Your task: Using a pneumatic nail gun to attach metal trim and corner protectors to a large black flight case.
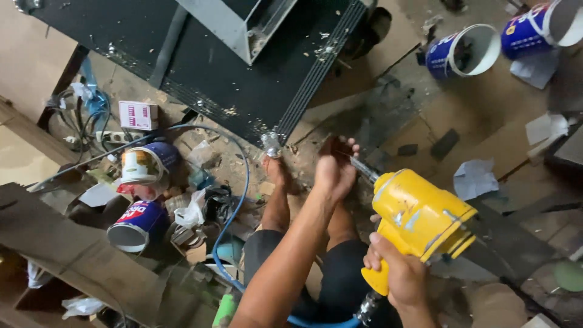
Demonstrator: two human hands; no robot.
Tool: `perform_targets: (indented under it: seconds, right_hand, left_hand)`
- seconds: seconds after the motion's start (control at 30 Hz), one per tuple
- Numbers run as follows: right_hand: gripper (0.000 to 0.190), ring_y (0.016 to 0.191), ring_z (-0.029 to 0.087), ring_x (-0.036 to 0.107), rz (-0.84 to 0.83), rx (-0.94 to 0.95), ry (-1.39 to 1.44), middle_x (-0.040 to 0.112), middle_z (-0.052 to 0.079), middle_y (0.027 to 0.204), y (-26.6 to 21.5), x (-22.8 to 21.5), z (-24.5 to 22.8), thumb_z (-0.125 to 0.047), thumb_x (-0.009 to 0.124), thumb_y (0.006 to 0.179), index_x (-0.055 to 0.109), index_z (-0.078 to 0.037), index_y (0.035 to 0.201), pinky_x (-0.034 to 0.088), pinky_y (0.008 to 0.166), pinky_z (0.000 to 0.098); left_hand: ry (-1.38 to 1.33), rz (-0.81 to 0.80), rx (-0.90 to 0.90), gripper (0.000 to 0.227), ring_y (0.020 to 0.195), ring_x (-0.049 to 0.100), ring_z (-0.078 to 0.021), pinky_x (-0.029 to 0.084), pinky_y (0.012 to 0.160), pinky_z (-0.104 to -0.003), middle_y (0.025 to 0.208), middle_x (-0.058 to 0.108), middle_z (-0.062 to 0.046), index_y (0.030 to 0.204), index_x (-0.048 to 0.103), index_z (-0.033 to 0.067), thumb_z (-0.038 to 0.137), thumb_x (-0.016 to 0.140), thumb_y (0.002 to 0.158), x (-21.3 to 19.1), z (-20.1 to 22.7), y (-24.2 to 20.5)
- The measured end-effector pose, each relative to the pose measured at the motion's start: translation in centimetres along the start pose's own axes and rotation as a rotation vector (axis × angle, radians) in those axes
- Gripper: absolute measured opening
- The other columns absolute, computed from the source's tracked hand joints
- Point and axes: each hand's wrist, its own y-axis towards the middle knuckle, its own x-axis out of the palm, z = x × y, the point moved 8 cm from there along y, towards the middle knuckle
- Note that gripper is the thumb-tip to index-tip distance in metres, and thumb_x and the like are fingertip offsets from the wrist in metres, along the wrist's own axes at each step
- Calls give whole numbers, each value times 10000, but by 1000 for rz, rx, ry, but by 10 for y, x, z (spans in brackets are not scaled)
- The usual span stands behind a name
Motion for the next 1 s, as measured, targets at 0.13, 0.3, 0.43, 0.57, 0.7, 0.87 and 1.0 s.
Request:
perform_targets:
  seconds: [0.13,0.3,0.43,0.57,0.7,0.87,1.0]
  right_hand:
    - [169,476,186,496,28,-45,-81,491,78,576,-3,-22,-11,-160,686,817,550,-82,754,490,555,382]
    - [313,456,169,476,-47,-106,-39,478,67,563,2,-33,-37,-168,672,782,589,-85,1071,475,519,359]
    - [361,460,144,445,-110,-64,116,466,73,625,24,-37,-39,-135,681,769,567,-73,1105,442,486,340]
    - [335,490,143,428,-398,-88,420,443,53,604,67,3,-58,-89,648,790,519,-51,1096,401,544,335]
    - [108,456,74,383,-627,-2,509,290,-78,554,93,45,-83,-86,548,834,491,-105,744,417,572,311]
    - [230,455,67,374,-706,24,512,279,-70,535,108,76,-98,-189,544,859,444,-128,661,399,555,298]
    - [262,439,96,376,-749,26,520,277,-56,528,116,84,-104,-213,513,872,420,-146,637,424,564,332]
  left_hand:
    - [28,-88,-32,288,741,586,-184,448,690,-235,827,602,-63,910,595,110,298,403,1014,12,-29,15]
    - [-23,-139,-39,294,645,548,-151,430,620,-210,698,540,-32,824,557,117,280,406,1016,45,-38,2]
    - [-147,-166,-56,248,617,490,-135,444,638,-214,696,475,-13,818,508,117,246,426,1013,49,-39,7]
    - [-85,-172,-78,200,497,289,-70,269,529,-236,598,276,75,783,466,184,220,405,971,42,-12,38]
    - [167,-3,57,233,433,160,-42,192,433,-193,571,220,108,741,501,178,266,502,957,89,32,14]
    - [211,-138,142,274,453,215,-20,222,460,-166,577,196,127,688,473,193,224,618,919,121,48,7]
    - [180,-65,164,269,481,263,-42,225,510,-175,552,278,98,646,539,209,220,704,858,124,51,17]
